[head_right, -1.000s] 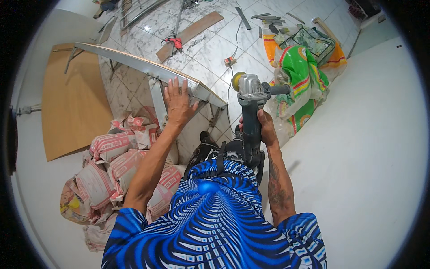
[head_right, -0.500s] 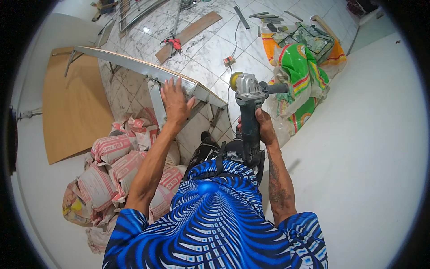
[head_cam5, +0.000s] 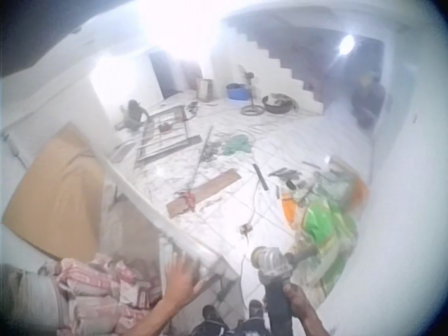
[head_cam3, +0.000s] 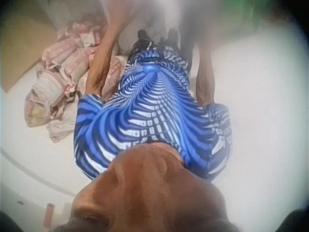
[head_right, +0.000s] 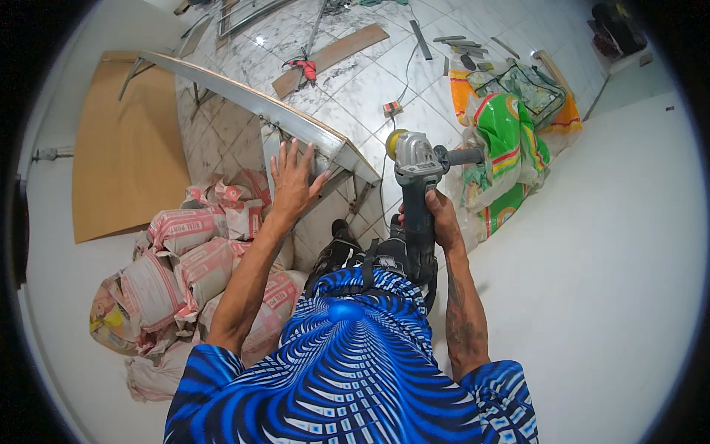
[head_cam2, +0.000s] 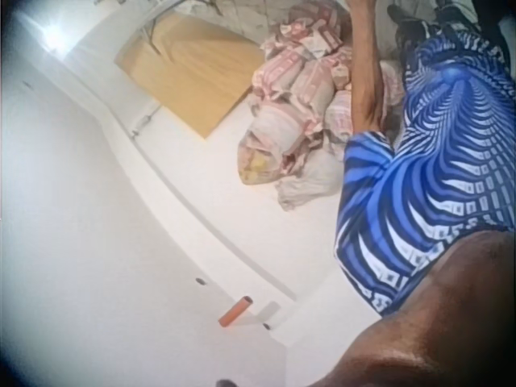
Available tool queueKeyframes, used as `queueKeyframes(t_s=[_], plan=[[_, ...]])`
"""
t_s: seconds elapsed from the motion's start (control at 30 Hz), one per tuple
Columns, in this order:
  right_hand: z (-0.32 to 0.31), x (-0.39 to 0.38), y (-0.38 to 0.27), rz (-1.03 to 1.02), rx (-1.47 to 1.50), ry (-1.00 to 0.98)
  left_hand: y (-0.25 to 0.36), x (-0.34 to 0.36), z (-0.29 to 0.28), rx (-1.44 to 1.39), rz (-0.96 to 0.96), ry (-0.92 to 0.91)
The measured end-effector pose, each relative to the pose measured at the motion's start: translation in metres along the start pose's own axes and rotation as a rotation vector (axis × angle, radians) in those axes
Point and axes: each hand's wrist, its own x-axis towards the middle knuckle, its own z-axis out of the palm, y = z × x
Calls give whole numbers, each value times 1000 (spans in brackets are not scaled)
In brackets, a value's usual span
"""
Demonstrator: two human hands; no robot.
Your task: The person uses a power grinder to smooth the edges of a metal frame, moving the tool along the length of the metal while holding the frame steady.
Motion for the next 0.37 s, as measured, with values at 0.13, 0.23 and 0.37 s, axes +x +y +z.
queueKeyframes(t_s=[0.13, 0.23, 0.37], plan=[[13, 6, -8, 42, -65, -53, -4, -1, -5, 20, 29, 26], [26, 8, -20, 131, -93, -57, 4, -5, -14, -92, -51, 48], [54, 14, -37, 225, -225, -83, 38, -26, -18, -965, -371, -52]])
